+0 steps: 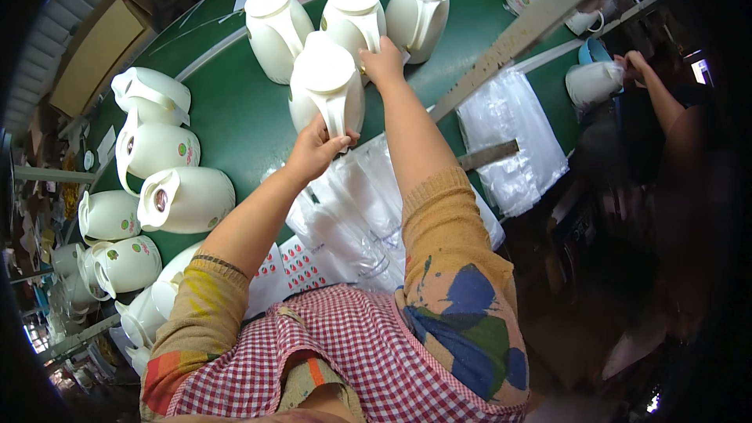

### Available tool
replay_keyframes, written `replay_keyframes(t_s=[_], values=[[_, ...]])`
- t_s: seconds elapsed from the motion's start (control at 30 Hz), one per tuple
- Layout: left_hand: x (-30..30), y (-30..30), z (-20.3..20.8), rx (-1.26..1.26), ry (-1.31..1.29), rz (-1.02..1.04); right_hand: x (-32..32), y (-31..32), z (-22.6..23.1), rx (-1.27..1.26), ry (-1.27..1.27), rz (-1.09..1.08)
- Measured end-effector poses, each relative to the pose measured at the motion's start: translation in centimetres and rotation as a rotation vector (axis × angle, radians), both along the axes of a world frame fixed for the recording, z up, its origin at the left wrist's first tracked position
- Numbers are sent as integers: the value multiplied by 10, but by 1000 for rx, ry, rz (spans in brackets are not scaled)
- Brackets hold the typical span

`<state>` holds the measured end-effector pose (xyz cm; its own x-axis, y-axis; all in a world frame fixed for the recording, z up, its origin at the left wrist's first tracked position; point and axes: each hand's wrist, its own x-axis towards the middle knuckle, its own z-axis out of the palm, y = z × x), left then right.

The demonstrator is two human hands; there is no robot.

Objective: The person assembles white plastic pitchers by attaching lids and applying stickers. They handle each pitcher individually, place lids on, and affix small round stickers to the sides before setting them aside on the table.

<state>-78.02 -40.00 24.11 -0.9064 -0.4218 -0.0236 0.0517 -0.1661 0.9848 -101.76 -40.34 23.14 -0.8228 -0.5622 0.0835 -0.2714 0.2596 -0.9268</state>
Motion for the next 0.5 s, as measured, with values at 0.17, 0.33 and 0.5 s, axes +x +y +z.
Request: replay_keyframes(t_s=[0.17,0.33,0.5], values=[[-36,-17,-15,26,8,37,-7,-49,11,-444,-296,157],[-79,-18,-8,51,76,32,-67,-91,18,-393,-303,261],[-102,-23,-31,-236,123,164,-96,-108,9,18,57,284]])
